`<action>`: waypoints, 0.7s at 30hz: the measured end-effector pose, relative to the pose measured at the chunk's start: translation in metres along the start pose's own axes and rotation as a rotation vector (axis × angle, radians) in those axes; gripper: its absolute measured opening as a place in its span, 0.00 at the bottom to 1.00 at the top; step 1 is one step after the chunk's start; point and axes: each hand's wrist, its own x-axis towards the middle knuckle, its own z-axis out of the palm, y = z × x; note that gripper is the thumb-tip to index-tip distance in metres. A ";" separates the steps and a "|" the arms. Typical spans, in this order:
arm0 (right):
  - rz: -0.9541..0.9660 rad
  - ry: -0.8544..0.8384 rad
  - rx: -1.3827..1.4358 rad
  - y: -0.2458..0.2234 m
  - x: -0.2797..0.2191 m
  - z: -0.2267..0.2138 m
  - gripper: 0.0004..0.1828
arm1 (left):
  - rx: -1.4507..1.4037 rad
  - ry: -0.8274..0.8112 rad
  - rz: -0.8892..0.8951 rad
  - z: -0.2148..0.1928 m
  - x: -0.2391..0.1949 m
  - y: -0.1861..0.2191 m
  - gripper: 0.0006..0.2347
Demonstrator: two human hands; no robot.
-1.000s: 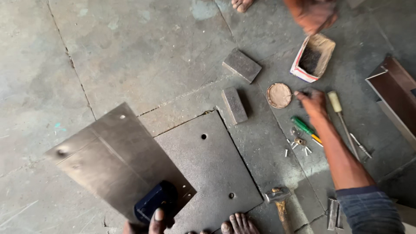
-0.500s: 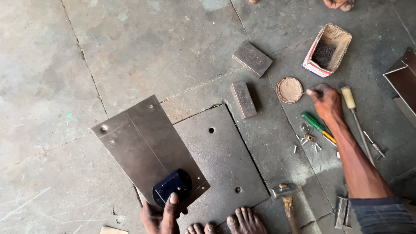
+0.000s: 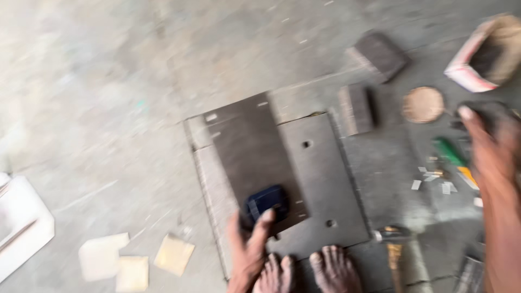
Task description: The person takes a small blue plastic component and a metal pin from a plastic bag and a small box, aligns the component on a metal plate, and inserts the pin into the assembly by hand. They then briefly use a hammer to tap a tool against the metal plate.
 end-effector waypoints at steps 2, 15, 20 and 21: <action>-0.128 -0.104 0.247 -0.039 -0.056 0.024 0.06 | -0.005 -0.047 0.027 0.004 0.000 0.008 0.13; -0.412 -0.389 0.085 -0.141 -0.180 0.143 0.09 | -0.100 -0.196 0.034 0.018 -0.010 0.032 0.15; -0.560 -0.375 -0.085 -0.144 -0.180 0.146 0.10 | -0.125 -0.220 0.079 0.017 -0.008 0.030 0.15; -0.588 -0.376 -0.123 -0.144 -0.180 0.147 0.11 | -0.130 -0.225 0.095 0.017 -0.008 0.029 0.15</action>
